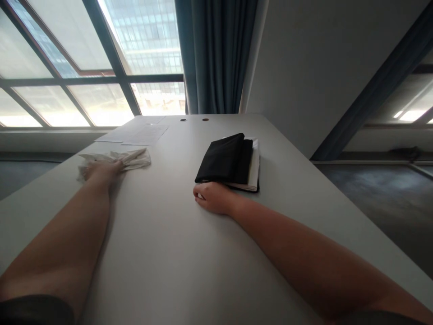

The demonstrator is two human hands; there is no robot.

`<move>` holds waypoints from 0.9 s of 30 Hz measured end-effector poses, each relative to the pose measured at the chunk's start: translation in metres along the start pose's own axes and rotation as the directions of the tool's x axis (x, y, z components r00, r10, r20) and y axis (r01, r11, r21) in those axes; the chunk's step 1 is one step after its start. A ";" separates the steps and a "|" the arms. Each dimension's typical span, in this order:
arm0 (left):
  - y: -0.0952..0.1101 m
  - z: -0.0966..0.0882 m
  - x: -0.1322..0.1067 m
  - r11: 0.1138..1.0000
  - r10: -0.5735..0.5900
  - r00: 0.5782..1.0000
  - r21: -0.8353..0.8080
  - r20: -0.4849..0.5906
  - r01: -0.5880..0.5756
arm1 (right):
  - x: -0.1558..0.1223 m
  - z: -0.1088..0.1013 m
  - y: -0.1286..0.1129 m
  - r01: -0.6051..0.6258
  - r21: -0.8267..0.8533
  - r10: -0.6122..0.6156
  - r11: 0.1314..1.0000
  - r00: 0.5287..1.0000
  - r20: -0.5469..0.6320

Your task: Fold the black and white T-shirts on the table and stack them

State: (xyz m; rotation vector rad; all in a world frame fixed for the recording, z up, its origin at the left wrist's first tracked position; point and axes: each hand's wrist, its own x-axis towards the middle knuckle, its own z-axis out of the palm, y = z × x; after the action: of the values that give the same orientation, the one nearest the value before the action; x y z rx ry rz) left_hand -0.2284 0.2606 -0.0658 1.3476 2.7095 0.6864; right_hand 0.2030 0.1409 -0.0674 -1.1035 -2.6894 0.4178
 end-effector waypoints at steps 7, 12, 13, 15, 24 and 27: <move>-0.012 0.021 0.020 0.997 0.057 0.998 0.044 -0.011 -0.057 | -0.006 -0.034 -0.028 0.004 -0.377 -0.071 0.926 0.984 -0.162; -0.008 0.016 0.012 0.993 0.011 0.993 -0.118 -0.117 -0.025 | -0.009 -0.060 0.014 -0.453 -0.307 0.354 0.837 0.875 -0.329; -0.003 0.013 0.007 0.988 0.044 0.987 -0.141 -0.154 -0.066 | -0.011 -0.066 0.024 -0.493 -0.261 0.415 0.830 0.858 -0.302; 0.015 0.005 -0.005 0.963 0.168 0.961 -0.173 -0.219 -0.208 | -0.016 -0.081 0.039 -0.533 -0.198 0.472 0.823 0.834 -0.285; 0.140 0.051 -0.154 0.492 0.800 0.587 -0.696 0.125 -0.523 | -0.035 -0.136 0.033 -0.650 -0.102 0.533 0.753 0.694 -0.484; 0.156 0.070 -0.217 0.323 0.892 0.444 -0.802 0.081 -0.503 | -0.035 -0.132 0.016 -0.448 0.012 0.402 0.894 0.790 -0.463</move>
State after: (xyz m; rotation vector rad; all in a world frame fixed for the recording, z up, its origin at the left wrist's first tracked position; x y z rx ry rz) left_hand 0.0393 0.2027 -0.1006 2.0697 1.0259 1.0059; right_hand 0.2765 0.1506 0.0489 -1.6154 -2.0589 0.0677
